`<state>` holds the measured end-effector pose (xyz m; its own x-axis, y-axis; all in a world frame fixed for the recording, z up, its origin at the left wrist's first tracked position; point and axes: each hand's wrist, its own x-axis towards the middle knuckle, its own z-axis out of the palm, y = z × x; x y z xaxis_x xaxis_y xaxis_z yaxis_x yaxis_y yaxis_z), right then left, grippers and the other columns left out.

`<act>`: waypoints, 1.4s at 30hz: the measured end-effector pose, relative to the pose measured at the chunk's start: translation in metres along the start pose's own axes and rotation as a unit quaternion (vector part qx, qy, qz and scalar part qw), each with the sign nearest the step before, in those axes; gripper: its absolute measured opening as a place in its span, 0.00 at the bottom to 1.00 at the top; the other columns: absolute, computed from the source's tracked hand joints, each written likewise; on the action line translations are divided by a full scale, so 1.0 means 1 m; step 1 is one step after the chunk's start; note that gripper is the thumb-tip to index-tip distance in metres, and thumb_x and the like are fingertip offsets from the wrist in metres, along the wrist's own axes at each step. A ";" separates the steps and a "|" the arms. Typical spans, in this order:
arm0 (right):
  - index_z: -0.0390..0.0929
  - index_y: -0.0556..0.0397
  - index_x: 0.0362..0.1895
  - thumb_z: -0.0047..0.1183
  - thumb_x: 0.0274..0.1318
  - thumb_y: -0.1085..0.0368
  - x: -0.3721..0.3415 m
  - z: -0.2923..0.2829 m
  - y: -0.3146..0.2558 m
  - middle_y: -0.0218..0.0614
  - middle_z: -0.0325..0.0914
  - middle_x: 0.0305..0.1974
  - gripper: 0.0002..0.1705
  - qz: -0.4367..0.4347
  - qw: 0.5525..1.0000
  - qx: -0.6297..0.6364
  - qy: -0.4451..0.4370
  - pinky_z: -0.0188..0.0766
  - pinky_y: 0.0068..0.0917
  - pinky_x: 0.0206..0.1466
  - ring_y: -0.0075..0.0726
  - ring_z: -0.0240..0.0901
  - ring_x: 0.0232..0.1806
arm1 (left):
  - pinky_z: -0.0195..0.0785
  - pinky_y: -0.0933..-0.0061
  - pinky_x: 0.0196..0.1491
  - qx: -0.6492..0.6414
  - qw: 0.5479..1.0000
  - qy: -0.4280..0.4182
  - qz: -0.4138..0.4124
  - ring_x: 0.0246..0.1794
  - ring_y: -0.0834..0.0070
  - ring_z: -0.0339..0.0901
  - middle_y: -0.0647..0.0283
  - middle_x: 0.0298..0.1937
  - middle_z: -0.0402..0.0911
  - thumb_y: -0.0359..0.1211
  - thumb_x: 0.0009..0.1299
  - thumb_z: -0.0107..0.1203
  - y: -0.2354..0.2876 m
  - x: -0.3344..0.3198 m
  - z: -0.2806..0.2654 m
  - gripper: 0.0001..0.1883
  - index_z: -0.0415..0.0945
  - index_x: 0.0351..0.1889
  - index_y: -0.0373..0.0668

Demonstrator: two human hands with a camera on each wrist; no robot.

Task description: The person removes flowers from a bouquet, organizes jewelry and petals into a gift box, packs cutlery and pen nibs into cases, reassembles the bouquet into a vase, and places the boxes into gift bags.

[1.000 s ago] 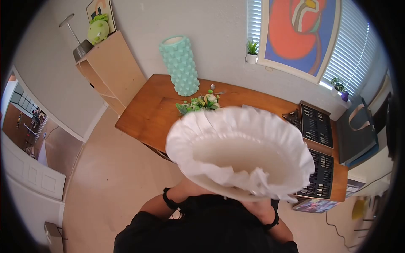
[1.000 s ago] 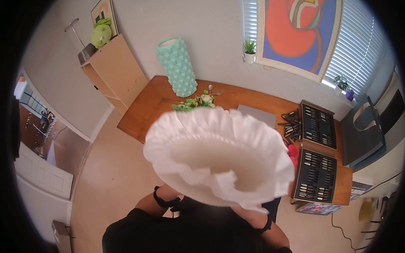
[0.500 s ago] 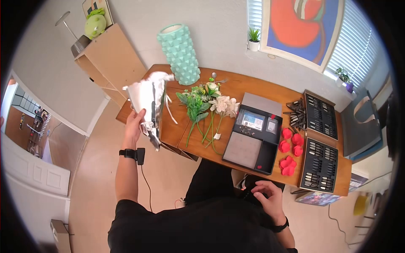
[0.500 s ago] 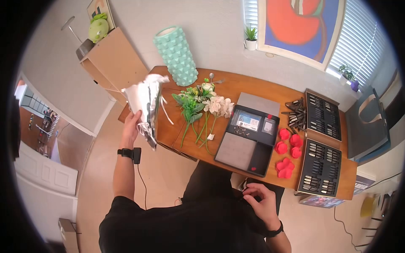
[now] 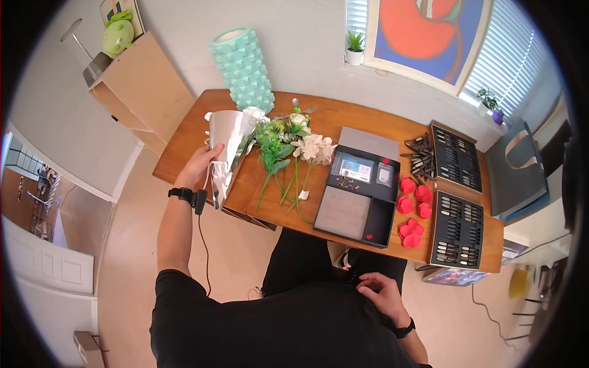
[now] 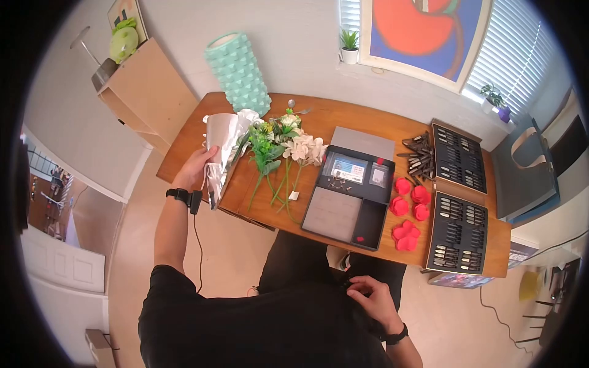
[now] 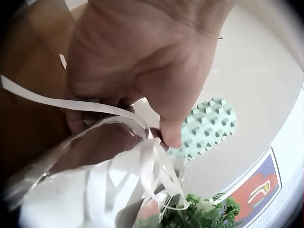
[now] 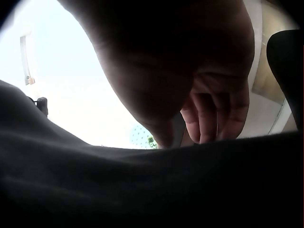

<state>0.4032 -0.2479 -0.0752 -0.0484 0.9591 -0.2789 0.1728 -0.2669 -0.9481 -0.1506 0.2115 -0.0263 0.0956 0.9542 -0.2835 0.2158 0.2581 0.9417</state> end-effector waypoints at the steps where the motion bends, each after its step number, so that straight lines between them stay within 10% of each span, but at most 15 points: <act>1: 0.88 0.59 0.64 0.75 0.72 0.70 0.000 0.000 0.002 0.40 0.97 0.48 0.20 0.002 1.000 0.000 0.001 0.88 0.29 0.57 0.31 0.95 0.49 | 0.79 0.66 0.63 0.028 1.000 0.000 -0.008 0.58 0.71 0.87 0.58 0.59 0.91 0.58 0.84 0.70 0.006 0.002 0.000 0.38 0.82 0.70 0.30; 11: 0.88 0.59 0.64 0.77 0.71 0.64 0.004 -0.010 0.007 0.43 0.96 0.47 0.22 0.031 0.996 -0.080 0.031 0.88 0.33 0.55 0.36 0.95 0.47 | 0.79 0.66 0.65 0.205 0.972 0.083 0.084 0.60 0.68 0.89 0.54 0.61 0.92 0.51 0.82 0.74 0.013 -0.009 -0.002 0.33 0.83 0.70 0.31; 13: 0.87 0.59 0.64 0.78 0.71 0.62 0.000 -0.017 0.007 0.45 0.96 0.49 0.24 0.049 0.992 -0.108 0.047 0.89 0.37 0.56 0.41 0.95 0.49 | 0.82 0.62 0.59 0.479 0.654 0.421 0.406 0.53 0.59 0.90 0.52 0.52 0.93 0.47 0.80 0.76 0.004 -0.036 0.032 0.28 0.85 0.63 0.30; 15: 0.87 0.57 0.65 0.78 0.69 0.59 0.002 -0.020 0.024 0.49 0.93 0.56 0.26 -0.104 0.940 -0.300 0.126 0.89 0.45 0.62 0.53 0.92 0.57 | 0.82 0.56 0.47 0.402 0.592 0.431 0.550 0.43 0.52 0.88 0.55 0.38 0.88 0.41 0.73 0.78 0.064 -0.115 0.123 0.18 0.87 0.45 0.35; 17: 0.87 0.56 0.67 0.79 0.68 0.57 0.004 -0.029 0.043 0.52 0.88 0.66 0.29 -0.083 0.940 -0.302 0.136 0.84 0.52 0.70 0.60 0.85 0.68 | 0.77 0.52 0.37 0.423 0.677 0.184 0.573 0.35 0.51 0.84 0.59 0.29 0.80 0.34 0.67 0.77 0.048 -0.175 0.179 0.15 0.80 0.30 0.41; 18: 0.87 0.56 0.68 0.78 0.68 0.57 0.008 -0.036 0.048 0.52 0.87 0.68 0.30 -0.130 0.919 -0.353 0.121 0.82 0.52 0.74 0.60 0.83 0.70 | 0.73 0.53 0.34 0.446 0.706 -0.087 0.543 0.34 0.55 0.81 0.59 0.27 0.75 0.31 0.63 0.74 0.045 -0.200 0.199 0.17 0.72 0.24 0.43; 19: 0.87 0.56 0.69 0.78 0.68 0.57 0.013 -0.042 0.054 0.52 0.86 0.69 0.31 -0.179 0.891 -0.402 0.106 0.79 0.52 0.77 0.60 0.82 0.72 | 0.76 0.57 0.38 0.493 0.628 -0.309 0.517 0.37 0.62 0.83 0.62 0.31 0.79 0.32 0.67 0.71 0.031 -0.209 0.229 0.12 0.77 0.30 0.44; 20: 0.86 0.55 0.71 0.75 0.71 0.54 0.019 -0.051 0.060 0.51 0.85 0.71 0.31 -0.181 0.892 -0.408 0.072 0.74 0.53 0.82 0.60 0.78 0.76 | 0.80 0.62 0.49 0.370 0.554 -0.254 0.702 0.46 0.62 0.86 0.62 0.46 0.86 0.33 0.77 0.70 0.003 -0.216 0.246 0.06 0.86 0.46 0.44; 25: 0.89 0.49 0.69 0.67 0.76 0.46 0.061 -0.082 0.121 0.45 0.86 0.70 0.28 -0.277 0.820 -0.501 -0.003 0.80 0.51 0.76 0.56 0.83 0.72 | 0.80 0.54 0.73 0.434 0.565 -0.458 0.531 0.73 0.56 0.83 0.54 0.71 0.85 0.39 0.83 0.65 -0.144 -0.143 0.269 0.17 0.85 0.64 0.40; 26: 0.90 0.47 0.68 0.66 0.76 0.46 0.069 -0.087 0.131 0.43 0.87 0.69 0.26 -0.275 0.828 -0.487 -0.038 0.83 0.51 0.72 0.56 0.86 0.68 | 0.75 0.53 0.82 0.422 0.645 -0.470 0.430 0.82 0.52 0.76 0.53 0.85 0.76 0.43 0.86 0.62 -0.176 -0.123 0.263 0.27 0.79 0.79 0.42; 42: 0.91 0.49 0.66 0.63 0.66 0.62 0.097 -0.063 0.135 0.41 0.90 0.69 0.25 -0.331 0.860 -0.380 -0.081 0.89 0.48 0.68 0.53 0.89 0.66 | 0.70 0.49 0.85 0.421 0.565 -0.432 0.563 0.85 0.51 0.73 0.48 0.84 0.77 0.46 0.75 0.66 -0.181 -0.137 0.285 0.31 0.83 0.72 0.38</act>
<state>0.4836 -0.1848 -0.2201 -0.5094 0.8350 0.2079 0.6445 0.5303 -0.5509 0.0742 -0.0091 -0.2097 0.9931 -0.0818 0.0846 -0.1035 -0.9496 0.2960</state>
